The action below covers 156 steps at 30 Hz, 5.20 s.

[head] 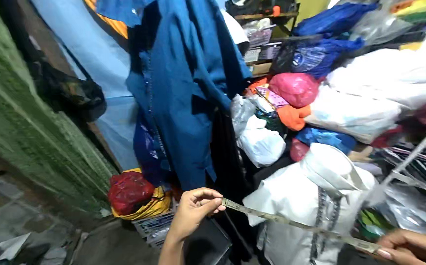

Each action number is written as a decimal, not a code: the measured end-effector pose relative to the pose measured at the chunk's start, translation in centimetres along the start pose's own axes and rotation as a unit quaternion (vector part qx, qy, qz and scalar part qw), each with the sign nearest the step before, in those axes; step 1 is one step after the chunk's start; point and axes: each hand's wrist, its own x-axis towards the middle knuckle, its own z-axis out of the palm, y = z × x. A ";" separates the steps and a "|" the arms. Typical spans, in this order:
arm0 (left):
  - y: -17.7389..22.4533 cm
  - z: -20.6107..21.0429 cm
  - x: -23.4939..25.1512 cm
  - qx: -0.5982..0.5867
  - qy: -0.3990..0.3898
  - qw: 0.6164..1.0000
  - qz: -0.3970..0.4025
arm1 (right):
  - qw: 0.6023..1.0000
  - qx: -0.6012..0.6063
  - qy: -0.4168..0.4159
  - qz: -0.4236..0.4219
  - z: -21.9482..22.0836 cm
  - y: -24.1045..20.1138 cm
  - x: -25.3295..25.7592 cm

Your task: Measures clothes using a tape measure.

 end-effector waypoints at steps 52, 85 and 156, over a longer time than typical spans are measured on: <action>-33.6 47.1 5.9 0.354 0.194 0.884 -0.237 | 0.990 0.005 -0.099 0.103 -8.9 56.7 10.8; -33.2 47.0 5.4 0.328 0.230 0.885 -0.235 | 0.985 -0.066 -0.149 -0.055 -15.3 55.6 13.1; -35.8 48.4 2.2 0.102 0.327 0.896 -0.282 | 0.984 -0.064 -0.159 -0.050 -15.2 58.3 16.4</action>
